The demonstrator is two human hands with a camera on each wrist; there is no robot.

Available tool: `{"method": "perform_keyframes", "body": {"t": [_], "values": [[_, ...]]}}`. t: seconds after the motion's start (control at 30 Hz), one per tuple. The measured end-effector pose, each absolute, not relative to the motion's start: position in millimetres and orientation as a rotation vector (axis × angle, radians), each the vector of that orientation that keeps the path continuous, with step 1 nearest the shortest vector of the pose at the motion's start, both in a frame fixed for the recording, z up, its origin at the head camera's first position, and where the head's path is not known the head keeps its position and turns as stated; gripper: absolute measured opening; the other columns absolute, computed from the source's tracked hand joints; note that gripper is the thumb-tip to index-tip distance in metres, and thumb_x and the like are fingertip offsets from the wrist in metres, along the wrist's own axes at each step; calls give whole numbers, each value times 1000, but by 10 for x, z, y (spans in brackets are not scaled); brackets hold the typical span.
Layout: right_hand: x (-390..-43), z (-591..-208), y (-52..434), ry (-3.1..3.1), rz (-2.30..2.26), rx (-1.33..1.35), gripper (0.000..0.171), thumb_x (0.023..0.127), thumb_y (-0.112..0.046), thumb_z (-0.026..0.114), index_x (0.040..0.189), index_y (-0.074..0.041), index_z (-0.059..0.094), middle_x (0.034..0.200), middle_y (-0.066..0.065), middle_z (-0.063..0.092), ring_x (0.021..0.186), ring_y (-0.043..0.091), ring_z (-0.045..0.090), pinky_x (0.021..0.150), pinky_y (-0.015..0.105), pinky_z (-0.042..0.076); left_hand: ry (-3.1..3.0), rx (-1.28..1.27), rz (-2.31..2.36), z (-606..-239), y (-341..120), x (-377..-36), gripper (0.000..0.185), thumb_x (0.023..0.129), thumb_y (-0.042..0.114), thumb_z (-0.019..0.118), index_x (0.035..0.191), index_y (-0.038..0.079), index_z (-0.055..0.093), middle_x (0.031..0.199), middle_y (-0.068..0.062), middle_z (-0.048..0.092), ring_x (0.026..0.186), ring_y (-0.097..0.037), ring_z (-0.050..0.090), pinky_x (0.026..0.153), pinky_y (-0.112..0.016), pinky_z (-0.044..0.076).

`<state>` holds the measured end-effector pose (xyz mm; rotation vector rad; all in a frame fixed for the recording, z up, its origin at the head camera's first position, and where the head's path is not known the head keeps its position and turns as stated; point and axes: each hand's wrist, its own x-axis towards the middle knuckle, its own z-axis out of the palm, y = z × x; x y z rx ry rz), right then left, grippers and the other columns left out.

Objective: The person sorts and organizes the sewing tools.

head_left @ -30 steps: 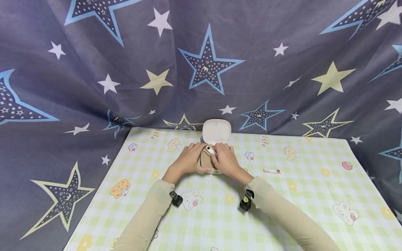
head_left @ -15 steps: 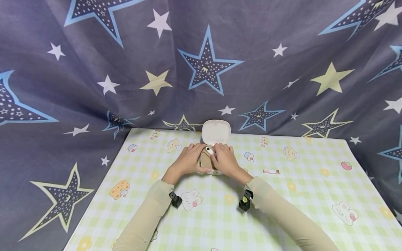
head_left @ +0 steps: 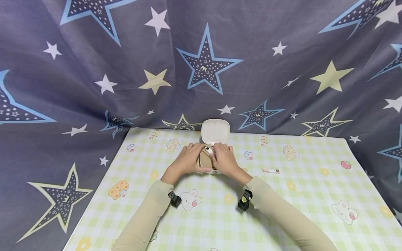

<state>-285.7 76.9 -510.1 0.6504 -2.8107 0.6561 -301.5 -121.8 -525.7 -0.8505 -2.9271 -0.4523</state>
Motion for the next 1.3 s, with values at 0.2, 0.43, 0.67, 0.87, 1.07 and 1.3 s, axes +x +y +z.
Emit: {"method": "perform_keyframes", "body": {"t": [0.2,0.43,0.67,0.87,1.07,1.3], "values": [[-2860,-5096,771,-2819,672,647,20,100,-18,64,89,-13,47,81,2,46,78,22,42,80,42,31,-2925,-853,-450,-5244,-1216,-3015,106,71,77,75,152,19,41,141,-3,56,122,-27,54,98,-50,48],[-2858,-5092,756,-2784,657,657,14,99,-15,64,91,-11,53,84,4,54,81,24,47,84,45,35,-2915,-856,-455,-5214,-1218,-3010,105,71,76,76,152,19,42,141,-4,56,122,-28,54,97,-50,48],[-2842,-5099,746,-2776,598,667,13,99,-16,64,92,-11,55,89,5,59,85,25,51,86,46,36,-2925,-855,-453,-5206,-1227,-3001,105,71,76,76,152,18,42,143,-3,55,124,-28,53,99,-51,47],[-2852,-5084,760,-2782,654,648,12,98,-16,64,91,-11,56,84,4,57,83,25,51,86,47,36,-2926,-856,-445,-5224,-1223,-3006,106,71,77,75,153,19,41,143,-3,55,124,-28,53,99,-51,48],[-2877,-5027,783,-2794,732,649,12,95,-14,66,87,-12,56,78,2,54,79,25,51,84,47,34,-2938,-853,-453,-5211,-1224,-3008,106,71,77,75,153,19,40,142,-3,55,124,-27,52,99,-50,47],[-2926,-4993,818,-2817,755,656,13,93,-18,69,85,-13,60,73,0,54,73,20,51,82,44,33,-2941,-854,-465,-5215,-1222,-3012,106,71,77,75,153,19,40,143,-3,55,124,-27,52,100,-50,47]]}}
